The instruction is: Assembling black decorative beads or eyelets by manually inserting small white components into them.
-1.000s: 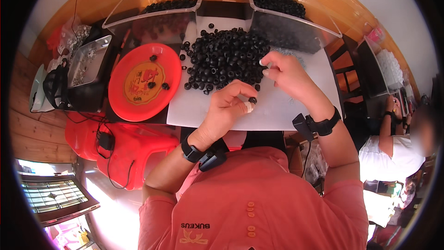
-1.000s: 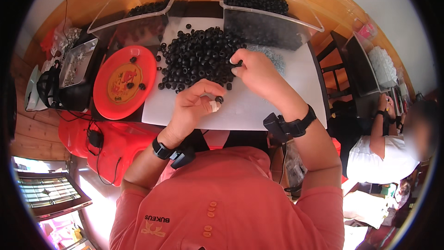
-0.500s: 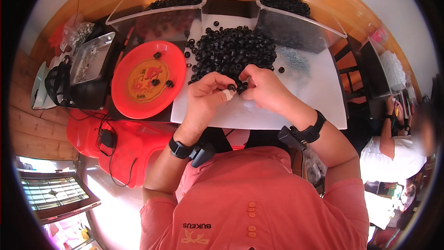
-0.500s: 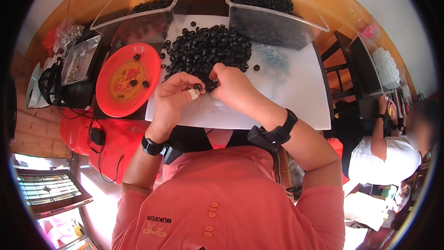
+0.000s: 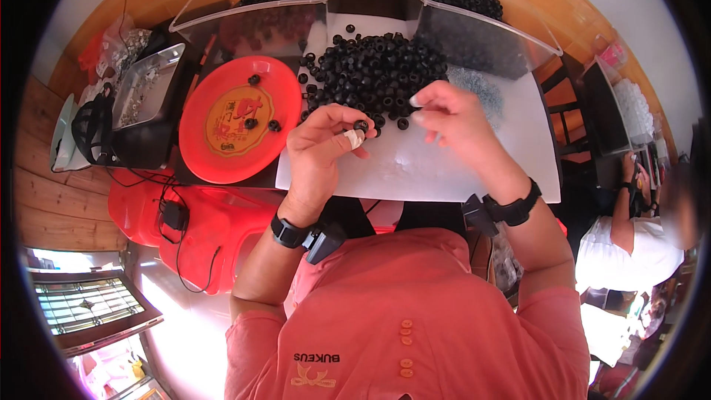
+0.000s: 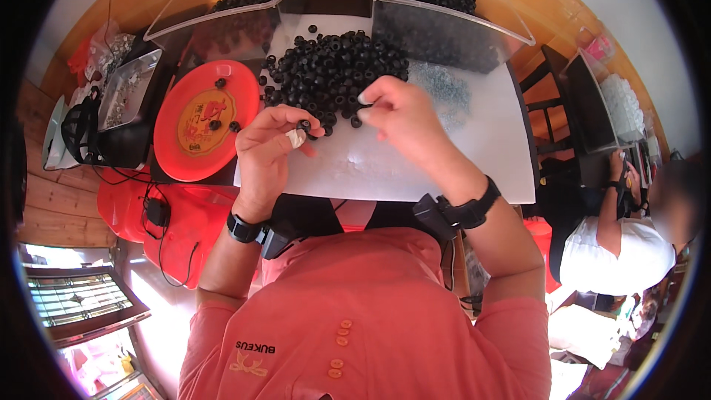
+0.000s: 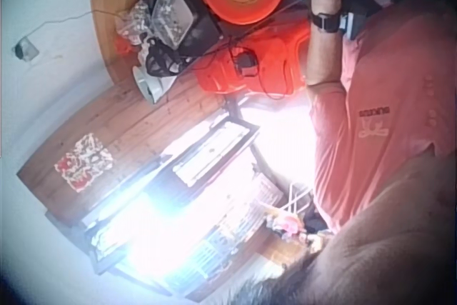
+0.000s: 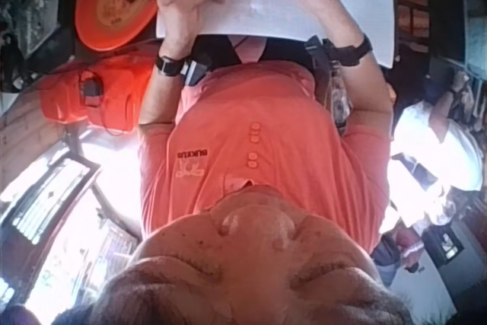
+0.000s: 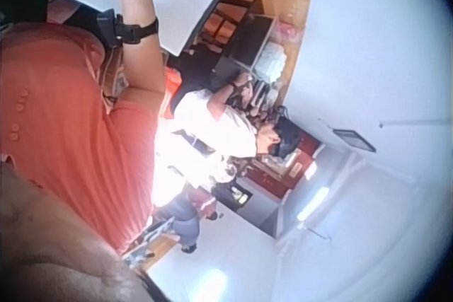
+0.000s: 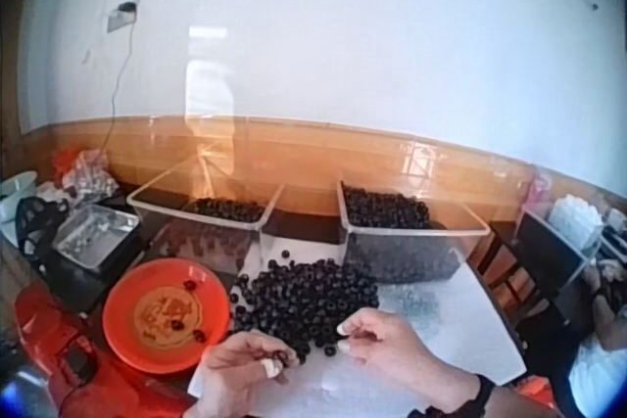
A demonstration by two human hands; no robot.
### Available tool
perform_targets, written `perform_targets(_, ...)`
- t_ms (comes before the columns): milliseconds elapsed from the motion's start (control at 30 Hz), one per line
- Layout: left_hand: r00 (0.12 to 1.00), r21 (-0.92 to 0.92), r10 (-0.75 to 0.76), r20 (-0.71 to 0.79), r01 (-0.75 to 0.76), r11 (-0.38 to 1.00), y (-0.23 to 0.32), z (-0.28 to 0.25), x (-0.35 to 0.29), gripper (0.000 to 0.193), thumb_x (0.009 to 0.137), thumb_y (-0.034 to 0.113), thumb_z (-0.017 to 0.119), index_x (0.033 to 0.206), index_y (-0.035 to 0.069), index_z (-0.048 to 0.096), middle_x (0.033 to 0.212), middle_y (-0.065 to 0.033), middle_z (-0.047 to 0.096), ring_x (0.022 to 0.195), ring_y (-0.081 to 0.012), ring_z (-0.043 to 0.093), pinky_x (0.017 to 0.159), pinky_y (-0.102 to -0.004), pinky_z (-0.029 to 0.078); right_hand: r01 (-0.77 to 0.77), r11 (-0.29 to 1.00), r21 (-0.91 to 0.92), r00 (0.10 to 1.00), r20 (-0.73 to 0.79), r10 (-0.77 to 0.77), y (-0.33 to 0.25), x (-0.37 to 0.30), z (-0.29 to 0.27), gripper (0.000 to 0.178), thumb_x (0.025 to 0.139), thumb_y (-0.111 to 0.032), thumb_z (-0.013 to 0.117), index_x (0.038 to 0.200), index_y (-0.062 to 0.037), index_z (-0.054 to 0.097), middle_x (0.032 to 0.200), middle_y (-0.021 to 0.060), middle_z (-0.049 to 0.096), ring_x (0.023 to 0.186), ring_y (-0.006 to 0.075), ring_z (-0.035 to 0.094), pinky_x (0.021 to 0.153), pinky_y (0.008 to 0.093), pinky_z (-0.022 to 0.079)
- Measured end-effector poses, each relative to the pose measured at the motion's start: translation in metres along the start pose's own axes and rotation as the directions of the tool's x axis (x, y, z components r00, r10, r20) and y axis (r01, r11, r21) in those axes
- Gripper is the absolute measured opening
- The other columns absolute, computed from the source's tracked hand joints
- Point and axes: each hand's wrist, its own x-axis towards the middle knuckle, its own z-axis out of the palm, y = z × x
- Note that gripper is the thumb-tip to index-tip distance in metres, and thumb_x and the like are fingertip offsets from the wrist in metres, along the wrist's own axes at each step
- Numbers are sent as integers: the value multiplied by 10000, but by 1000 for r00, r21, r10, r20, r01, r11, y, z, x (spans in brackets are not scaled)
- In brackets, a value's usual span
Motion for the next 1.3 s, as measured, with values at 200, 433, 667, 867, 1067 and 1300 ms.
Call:
perform_targets(200,961,72,-149,232,136,988,-3,6,-8,240,853,-50,575,1084,-46,639,1008,-164,698,873,-239,697,670,-302,541,-93,953,-290,995,3,98,14,3,-29,222,845,-112,701,1045,-23,666,793,93,663,660,193,649,583,331,515)
perform_targets(433,898,272,-194,395,87,958,-20,23,-1,240,849,-61,580,1072,-26,660,1263,-124,581,1042,-170,583,847,-309,511,110,703,-702,984,-25,-179,18,8,-14,272,839,-80,690,1108,-112,664,747,130,655,678,287,657,654,388,508)
perform_targets(667,911,131,-180,371,141,981,-25,37,2,192,819,-46,660,1005,-2,671,1320,-104,559,1005,-137,593,786,-240,488,260,608,-751,944,65,-324,-2,17,-11,362,849,-34,650,1194,-143,641,1069,114,633,929,326,656,786,413,521)
perform_targets(867,951,324,-90,295,-11,946,-33,33,12,244,785,-65,682,1017,10,681,1431,-163,494,1112,-188,588,827,-297,521,318,390,-864,922,187,-339,-4,39,-4,408,836,-47,671,1219,-185,637,1194,47,595,1015,314,634,807,417,540)
perform_targets(1067,975,387,27,219,-112,915,-28,21,13,249,798,-72,673,1040,-12,680,1465,-138,460,1327,-260,499,957,-320,494,297,369,-881,952,245,-182,1,30,-10,387,823,-78,694,1194,-177,650,1187,45,585,1049,316,616,814,415,543)
perform_targets(1300,990,260,36,136,-70,963,-26,22,10,263,797,-87,632,1043,-4,672,1422,-131,510,1307,-262,510,1031,-354,442,382,440,-813,895,208,-394,18,4,-22,284,858,-85,650,1134,-143,685,1157,62,597,1027,305,616,794,424,534)
